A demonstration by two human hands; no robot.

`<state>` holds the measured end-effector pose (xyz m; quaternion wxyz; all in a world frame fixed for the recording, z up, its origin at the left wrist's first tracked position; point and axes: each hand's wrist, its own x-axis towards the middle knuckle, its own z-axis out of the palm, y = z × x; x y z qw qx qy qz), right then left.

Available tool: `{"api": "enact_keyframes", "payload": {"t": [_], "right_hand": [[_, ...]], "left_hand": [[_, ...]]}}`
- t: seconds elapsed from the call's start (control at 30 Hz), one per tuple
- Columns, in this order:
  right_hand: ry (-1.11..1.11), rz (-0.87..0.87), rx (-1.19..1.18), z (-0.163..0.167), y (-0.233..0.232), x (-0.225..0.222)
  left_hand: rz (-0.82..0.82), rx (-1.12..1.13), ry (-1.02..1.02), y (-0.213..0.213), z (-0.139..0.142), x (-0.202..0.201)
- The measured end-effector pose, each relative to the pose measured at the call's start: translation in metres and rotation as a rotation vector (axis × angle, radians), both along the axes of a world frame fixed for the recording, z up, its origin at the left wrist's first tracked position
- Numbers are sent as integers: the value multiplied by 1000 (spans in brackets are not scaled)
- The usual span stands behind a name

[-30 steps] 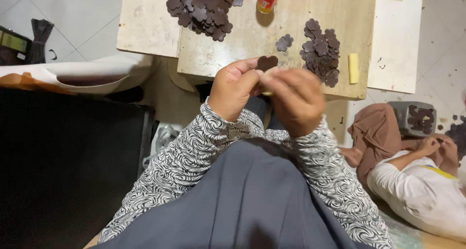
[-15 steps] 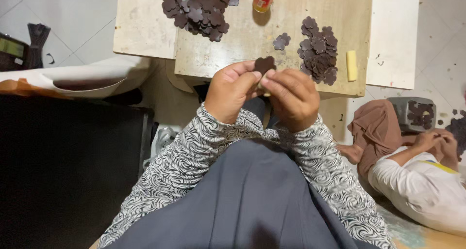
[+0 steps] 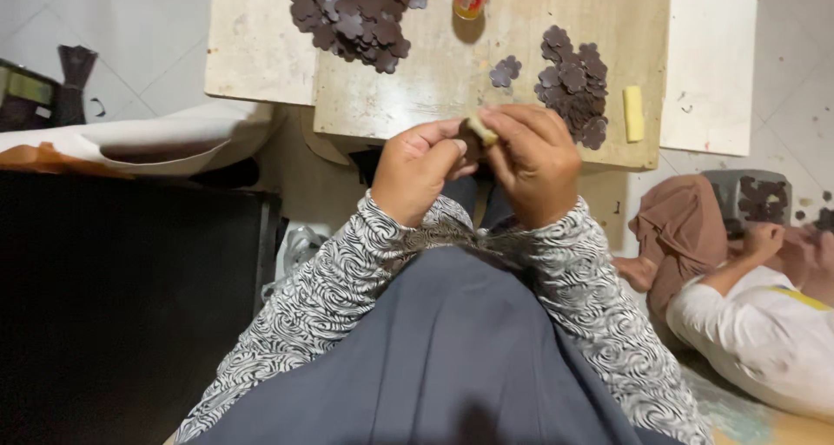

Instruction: The person sits on the floor and repeatedly picks up dark, flower-shaped craft pieces from a wooden table. They rub the edges of each piece with a small yellow block to smooth them, then place the finished pieces into a pile. The person briefly opens and closes a plastic bottle during the process.

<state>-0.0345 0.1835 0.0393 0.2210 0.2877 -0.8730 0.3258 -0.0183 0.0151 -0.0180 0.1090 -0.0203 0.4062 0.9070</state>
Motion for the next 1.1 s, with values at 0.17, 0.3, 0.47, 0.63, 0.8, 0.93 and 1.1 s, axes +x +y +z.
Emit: {"api": "enact_keyframes", "payload": {"t": [0.17,0.3,0.47,0.63,0.8,0.93,1.1], "right_hand": [[23,-131,-20,5,11,4],[112,13,5,4,5,14],[55,-25,54,1,7,4],[4,-70,-77,4,13,12],[51,96,21,-2,2,14],[-145,-42,-183,3,5,10],[-406,30,-244,6,7,14]], "left_hand": [[-16,-72,-131,-6,-1,-3],[-51,88,-24,-3,1,-5],[2,32,-189,-9,7,-6],[7,-41,-154,-11,7,-8],[-8,73,-74,-5,6,-9],[98,-302,38,-13,21,0],[146,-1022,229,-12,46,10]]}}
